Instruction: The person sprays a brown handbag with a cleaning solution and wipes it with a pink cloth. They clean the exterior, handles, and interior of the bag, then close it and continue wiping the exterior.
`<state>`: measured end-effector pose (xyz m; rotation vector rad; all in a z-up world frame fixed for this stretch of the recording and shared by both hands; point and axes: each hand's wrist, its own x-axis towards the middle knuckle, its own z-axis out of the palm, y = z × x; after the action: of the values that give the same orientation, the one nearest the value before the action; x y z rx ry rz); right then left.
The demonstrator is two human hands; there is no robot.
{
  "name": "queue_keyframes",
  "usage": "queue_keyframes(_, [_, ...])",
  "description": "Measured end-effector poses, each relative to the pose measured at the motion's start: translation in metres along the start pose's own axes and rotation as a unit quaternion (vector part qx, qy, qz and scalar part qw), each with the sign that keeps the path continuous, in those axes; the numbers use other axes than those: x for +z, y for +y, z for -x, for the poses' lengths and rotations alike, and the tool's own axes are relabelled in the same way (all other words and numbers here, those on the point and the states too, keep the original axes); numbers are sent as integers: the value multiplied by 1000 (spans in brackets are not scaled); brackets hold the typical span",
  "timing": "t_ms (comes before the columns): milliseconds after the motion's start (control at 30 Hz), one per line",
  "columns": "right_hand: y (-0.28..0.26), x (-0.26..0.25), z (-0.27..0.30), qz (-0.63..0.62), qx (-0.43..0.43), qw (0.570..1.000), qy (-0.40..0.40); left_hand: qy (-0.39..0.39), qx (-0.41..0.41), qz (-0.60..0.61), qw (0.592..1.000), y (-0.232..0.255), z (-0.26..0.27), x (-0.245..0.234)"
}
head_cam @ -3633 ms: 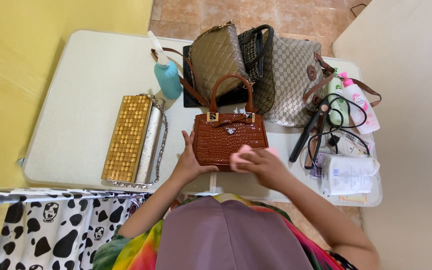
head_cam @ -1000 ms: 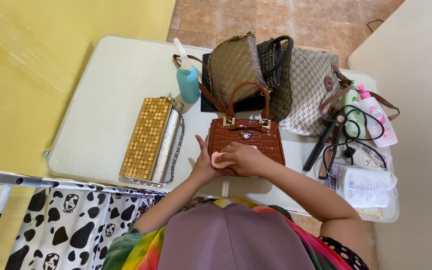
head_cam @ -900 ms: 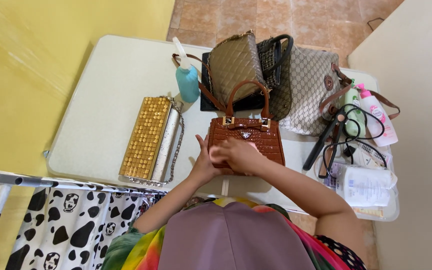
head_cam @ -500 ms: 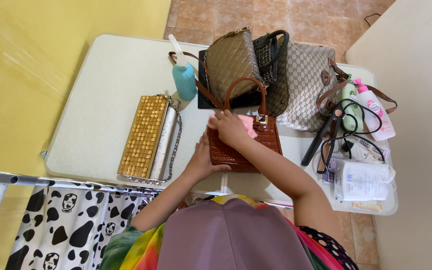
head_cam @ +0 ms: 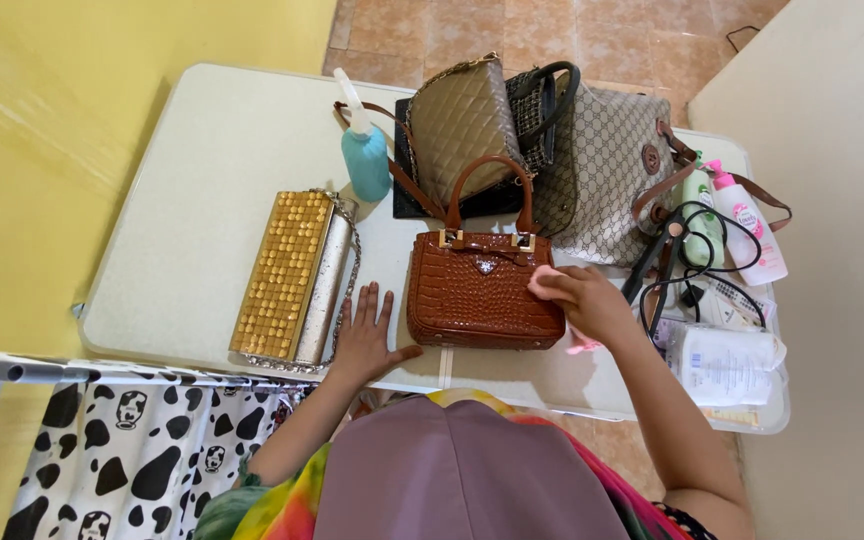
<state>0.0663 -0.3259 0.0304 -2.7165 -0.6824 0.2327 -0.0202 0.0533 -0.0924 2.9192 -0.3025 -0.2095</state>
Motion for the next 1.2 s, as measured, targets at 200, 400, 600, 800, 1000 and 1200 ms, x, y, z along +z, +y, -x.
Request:
queue_keyframes(200, [-61,32,-42,-9,-104,994,34,-10,-9,10,1000,0,-3,6])
queue_keyframes(400, [-135,61,-102,-57,-212,976,-2,12,-18,10,1000,3,2,7])
queue_keyframes(600, [-115,37,-58,-38,-252,967,6,-22,-36,16,999,3,-2,3])
queue_keyframes(800, [-17,5,-1,-23,-76,997,-23,-51,-29,25,998,1,-2,-2])
queue_keyframes(1000, [-33,12,-1,18,-45,998,40,-46,-24,31,998,0,-4,3])
queue_keyframes(1200, [-110,59,-63,-80,-159,984,-9,-20,-23,20,999,2,-2,4])
